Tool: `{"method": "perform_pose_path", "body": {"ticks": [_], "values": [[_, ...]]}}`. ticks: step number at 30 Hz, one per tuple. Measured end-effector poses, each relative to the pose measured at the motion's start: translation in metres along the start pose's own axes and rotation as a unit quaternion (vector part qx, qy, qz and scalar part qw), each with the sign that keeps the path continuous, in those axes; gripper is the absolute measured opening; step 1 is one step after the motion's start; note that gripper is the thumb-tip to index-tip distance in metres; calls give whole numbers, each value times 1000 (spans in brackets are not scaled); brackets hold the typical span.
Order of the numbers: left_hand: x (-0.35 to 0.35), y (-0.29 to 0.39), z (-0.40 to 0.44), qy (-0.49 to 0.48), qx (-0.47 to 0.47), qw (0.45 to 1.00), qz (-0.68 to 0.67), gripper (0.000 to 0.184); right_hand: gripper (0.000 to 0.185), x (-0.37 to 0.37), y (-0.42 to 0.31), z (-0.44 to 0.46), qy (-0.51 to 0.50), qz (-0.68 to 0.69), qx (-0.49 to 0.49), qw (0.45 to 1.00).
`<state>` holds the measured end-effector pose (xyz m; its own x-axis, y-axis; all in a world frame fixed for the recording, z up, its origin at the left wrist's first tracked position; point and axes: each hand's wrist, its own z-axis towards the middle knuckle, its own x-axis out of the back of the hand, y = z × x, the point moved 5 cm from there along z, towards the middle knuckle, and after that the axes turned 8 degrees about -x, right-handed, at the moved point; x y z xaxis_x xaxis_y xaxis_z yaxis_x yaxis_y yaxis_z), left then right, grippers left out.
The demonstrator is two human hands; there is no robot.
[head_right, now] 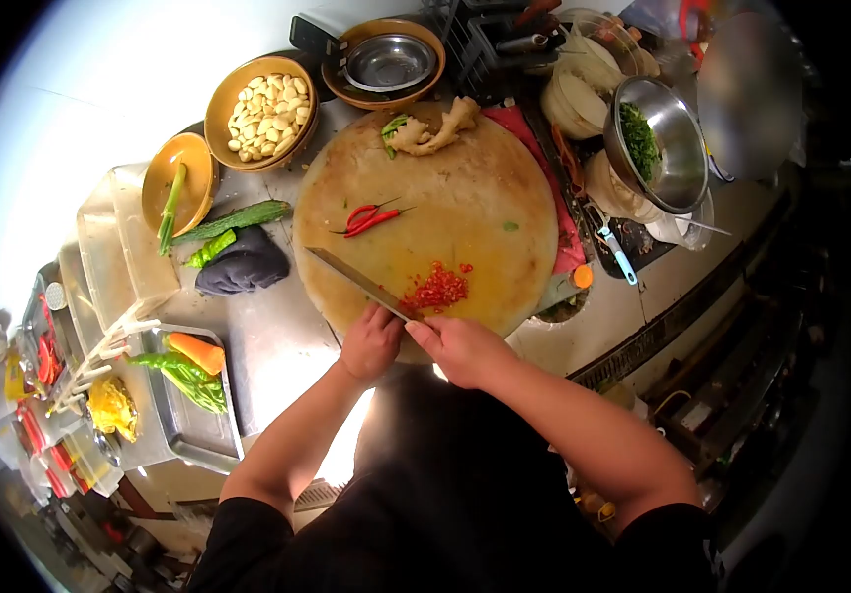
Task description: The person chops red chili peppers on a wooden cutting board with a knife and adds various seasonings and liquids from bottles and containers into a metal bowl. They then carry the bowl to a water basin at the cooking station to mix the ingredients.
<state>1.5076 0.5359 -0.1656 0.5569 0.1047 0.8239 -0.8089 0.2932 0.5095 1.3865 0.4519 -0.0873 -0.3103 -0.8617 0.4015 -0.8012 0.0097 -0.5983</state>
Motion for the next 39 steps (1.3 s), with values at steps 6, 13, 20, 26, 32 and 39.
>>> {"method": "perform_pose_path", "body": {"ticks": [6, 13, 20, 26, 32, 39], "values": [[2, 1, -1, 12, -2, 1000, -1, 29, 52, -2, 3, -8, 2, 33, -10, 999], [3, 4, -2, 3, -6, 1000, 3, 30, 53, -7, 1, -13, -15, 2, -13, 1000], [13, 7, 2, 35, -16, 999, -4, 34, 54, -9, -1, -13, -2, -1, -18, 1000], [15, 6, 0, 48, -15, 999, 0, 36, 55, -11, -6, -16, 4, -8, -15, 1000], [20, 7, -1, 66, -13, 998, -7, 32, 55, -17, -2, -13, 11, -9, -14, 1000], [10, 2, -9, 65, -31, 997, -6, 35, 44, -21, -2, -17, 6, -15, -30, 999]]}}
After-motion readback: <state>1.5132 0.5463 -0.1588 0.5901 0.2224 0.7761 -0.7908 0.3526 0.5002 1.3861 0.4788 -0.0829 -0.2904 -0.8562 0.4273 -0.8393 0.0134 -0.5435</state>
